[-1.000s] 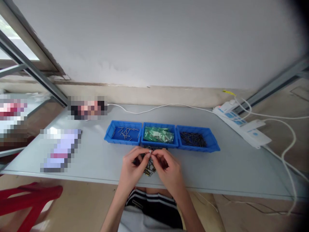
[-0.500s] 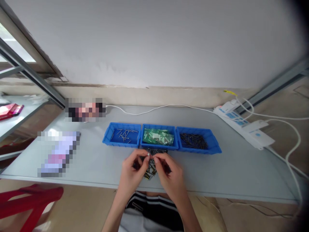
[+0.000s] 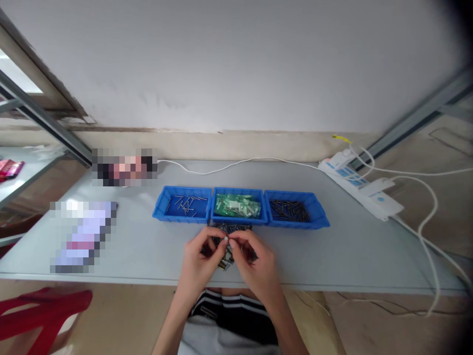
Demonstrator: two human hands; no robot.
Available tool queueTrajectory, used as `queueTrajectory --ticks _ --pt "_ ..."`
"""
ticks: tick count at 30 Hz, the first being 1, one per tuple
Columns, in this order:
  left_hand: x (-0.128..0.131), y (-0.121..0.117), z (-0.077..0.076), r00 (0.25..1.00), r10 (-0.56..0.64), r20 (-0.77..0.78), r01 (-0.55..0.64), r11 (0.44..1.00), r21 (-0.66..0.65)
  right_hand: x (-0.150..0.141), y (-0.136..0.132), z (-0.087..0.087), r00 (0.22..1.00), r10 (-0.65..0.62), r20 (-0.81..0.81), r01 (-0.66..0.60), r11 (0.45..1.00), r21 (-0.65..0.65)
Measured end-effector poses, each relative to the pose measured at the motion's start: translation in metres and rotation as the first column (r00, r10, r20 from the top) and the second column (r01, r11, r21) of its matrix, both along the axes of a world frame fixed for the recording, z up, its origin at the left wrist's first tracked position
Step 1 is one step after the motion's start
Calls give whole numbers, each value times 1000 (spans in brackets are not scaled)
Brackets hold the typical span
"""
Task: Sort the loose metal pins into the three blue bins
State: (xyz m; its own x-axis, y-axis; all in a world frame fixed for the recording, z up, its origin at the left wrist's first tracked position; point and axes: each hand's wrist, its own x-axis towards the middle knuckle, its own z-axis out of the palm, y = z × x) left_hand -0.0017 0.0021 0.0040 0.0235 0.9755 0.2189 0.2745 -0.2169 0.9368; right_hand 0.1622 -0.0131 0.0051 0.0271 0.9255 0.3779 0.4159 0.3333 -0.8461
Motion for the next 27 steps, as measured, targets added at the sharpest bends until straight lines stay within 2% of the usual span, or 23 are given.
queueTrajectory --ticks 6,16,24,27 --pt "-1 0 1 999 -35 17 35 999 -6 0 2 -2 998 60 8 -60 992 115" --pt "-1 0 3 1000 -26 -12 26 1000 15 0 0 1 997 71 -16 -69 992 106" --pt "1 -3 2 993 92 69 -93 996 11 0 -2 5 999 -14 -53 15 1000 14" --pt "-2 -7 2 980 177 94 -181 983 34 0 -1 5 995 -51 -84 50 999 -10"
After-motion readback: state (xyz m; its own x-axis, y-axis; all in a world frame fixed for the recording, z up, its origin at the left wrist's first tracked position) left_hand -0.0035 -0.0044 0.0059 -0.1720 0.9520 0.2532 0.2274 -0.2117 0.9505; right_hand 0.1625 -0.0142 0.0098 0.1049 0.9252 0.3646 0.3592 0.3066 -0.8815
